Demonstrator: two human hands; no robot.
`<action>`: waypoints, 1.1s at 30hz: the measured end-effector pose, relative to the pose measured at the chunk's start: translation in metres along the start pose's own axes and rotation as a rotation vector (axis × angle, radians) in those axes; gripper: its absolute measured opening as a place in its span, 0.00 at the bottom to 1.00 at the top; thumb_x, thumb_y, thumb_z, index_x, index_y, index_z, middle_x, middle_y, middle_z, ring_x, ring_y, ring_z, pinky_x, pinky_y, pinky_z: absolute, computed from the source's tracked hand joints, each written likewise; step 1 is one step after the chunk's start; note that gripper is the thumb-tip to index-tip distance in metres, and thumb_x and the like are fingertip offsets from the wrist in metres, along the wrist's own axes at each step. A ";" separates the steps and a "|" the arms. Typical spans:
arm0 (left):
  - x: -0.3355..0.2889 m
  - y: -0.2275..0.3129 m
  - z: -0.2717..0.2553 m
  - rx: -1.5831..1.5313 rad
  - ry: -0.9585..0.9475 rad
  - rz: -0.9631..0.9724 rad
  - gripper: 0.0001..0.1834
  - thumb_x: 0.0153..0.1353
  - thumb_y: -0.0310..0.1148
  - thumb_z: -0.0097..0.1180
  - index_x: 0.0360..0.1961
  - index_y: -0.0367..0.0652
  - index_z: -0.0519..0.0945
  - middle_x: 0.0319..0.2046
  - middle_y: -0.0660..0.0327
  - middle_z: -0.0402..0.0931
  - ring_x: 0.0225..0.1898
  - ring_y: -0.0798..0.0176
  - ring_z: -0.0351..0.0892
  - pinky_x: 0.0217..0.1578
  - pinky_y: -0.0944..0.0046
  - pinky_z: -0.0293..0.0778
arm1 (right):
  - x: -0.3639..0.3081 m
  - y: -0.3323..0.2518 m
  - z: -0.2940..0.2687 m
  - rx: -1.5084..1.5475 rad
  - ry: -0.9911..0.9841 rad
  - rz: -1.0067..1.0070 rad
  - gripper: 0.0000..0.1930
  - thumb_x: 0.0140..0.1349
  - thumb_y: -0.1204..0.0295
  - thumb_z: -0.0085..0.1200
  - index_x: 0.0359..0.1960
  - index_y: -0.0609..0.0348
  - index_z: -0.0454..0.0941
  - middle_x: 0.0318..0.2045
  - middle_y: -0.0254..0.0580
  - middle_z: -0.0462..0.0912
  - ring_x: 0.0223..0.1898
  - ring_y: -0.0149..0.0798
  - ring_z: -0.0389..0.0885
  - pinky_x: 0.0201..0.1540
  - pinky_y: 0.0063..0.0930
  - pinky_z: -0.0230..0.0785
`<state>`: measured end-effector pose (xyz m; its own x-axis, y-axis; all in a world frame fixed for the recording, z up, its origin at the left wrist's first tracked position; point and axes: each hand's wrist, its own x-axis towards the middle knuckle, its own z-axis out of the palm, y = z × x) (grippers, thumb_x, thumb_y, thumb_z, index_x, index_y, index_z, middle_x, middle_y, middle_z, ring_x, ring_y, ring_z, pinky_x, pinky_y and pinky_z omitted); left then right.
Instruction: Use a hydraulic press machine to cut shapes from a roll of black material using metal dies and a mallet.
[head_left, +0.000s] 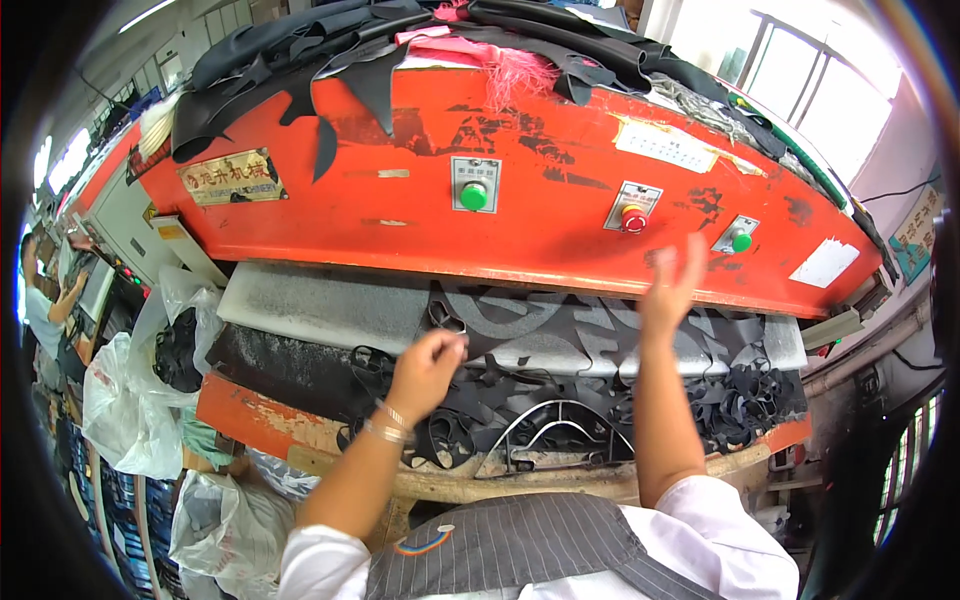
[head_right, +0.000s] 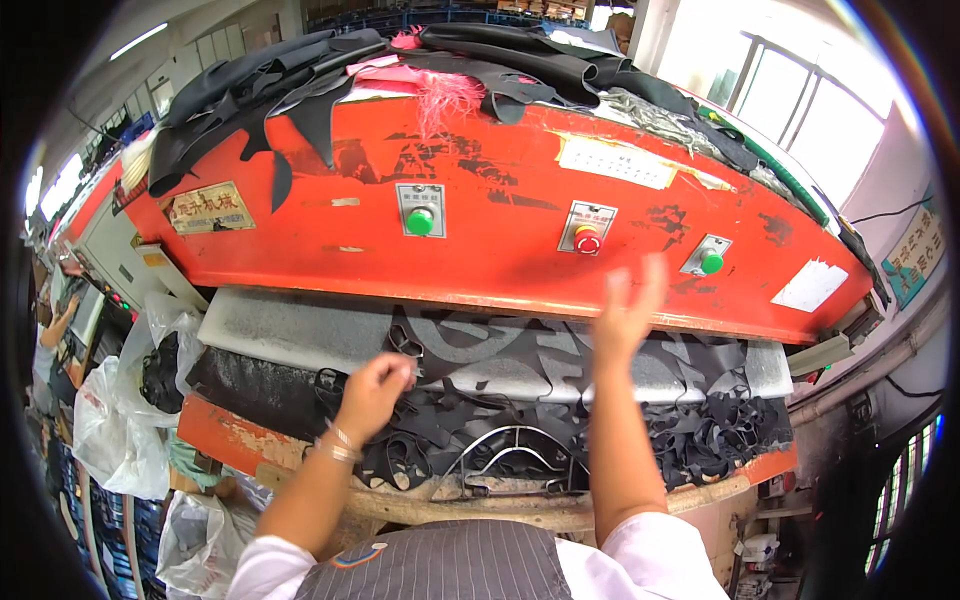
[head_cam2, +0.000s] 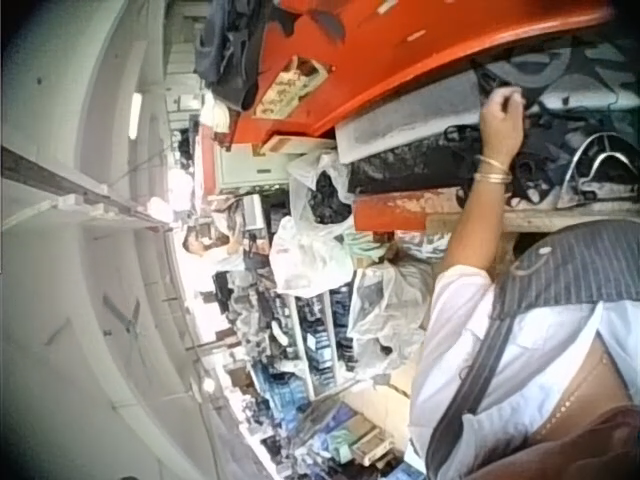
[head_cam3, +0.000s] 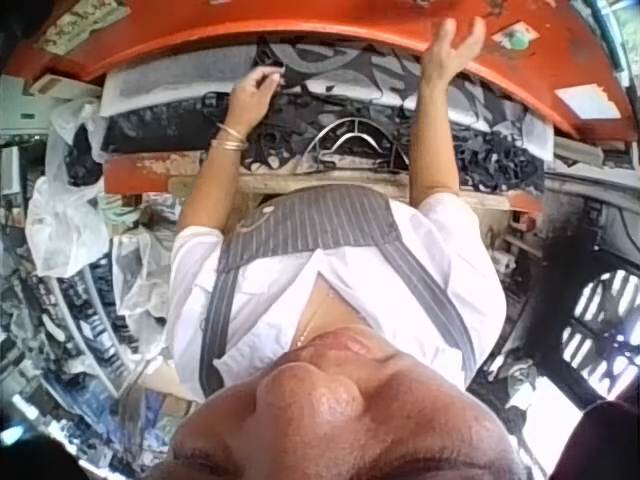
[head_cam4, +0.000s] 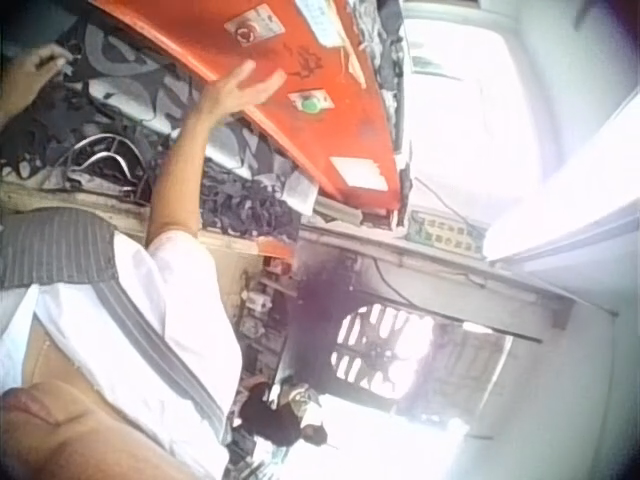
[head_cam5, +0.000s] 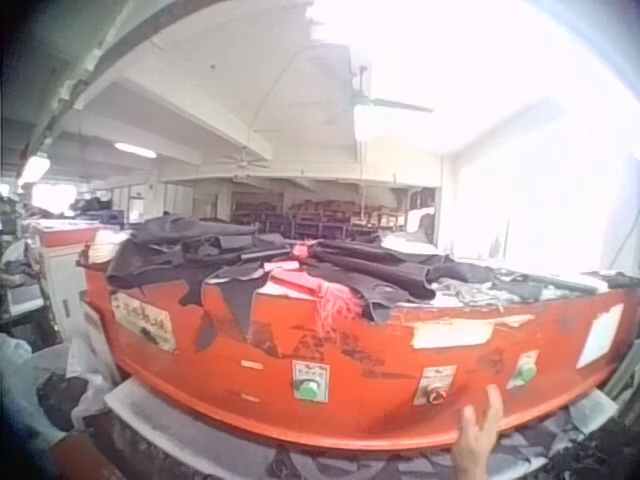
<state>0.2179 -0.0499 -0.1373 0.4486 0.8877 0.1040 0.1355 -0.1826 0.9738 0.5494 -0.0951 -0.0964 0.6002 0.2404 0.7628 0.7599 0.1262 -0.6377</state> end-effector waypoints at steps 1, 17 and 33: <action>0.023 0.012 0.000 0.079 -0.021 0.091 0.11 0.65 0.34 0.53 0.39 0.36 0.80 0.30 0.60 0.82 0.33 0.70 0.79 0.37 0.67 0.74 | 0.037 0.015 -0.012 -0.009 0.175 0.010 0.27 0.68 0.64 0.50 0.63 0.69 0.62 0.64 0.55 0.63 0.66 0.47 0.60 0.69 0.41 0.49; -0.010 0.001 -0.004 0.674 -0.205 0.246 0.12 0.59 0.36 0.55 0.25 0.40 0.80 0.28 0.52 0.76 0.29 0.46 0.75 0.33 0.50 0.72 | 0.066 0.057 -0.072 -0.201 0.129 0.066 0.29 0.69 0.58 0.47 0.63 0.69 0.62 0.63 0.57 0.62 0.66 0.52 0.58 0.69 0.43 0.46; -0.043 -0.053 0.013 0.991 0.101 0.433 0.08 0.48 0.34 0.56 0.17 0.44 0.76 0.24 0.60 0.72 0.33 0.52 0.73 0.35 0.52 0.67 | -0.125 -0.056 0.157 -0.109 -0.773 -0.053 0.17 0.58 0.62 0.56 0.39 0.66 0.79 0.39 0.56 0.80 0.47 0.55 0.75 0.54 0.44 0.68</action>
<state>0.2032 -0.0844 -0.1957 0.5617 0.6879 0.4596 0.6563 -0.7088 0.2586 0.3924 0.0192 -0.1733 0.2487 0.8440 0.4752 0.8269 0.0704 -0.5579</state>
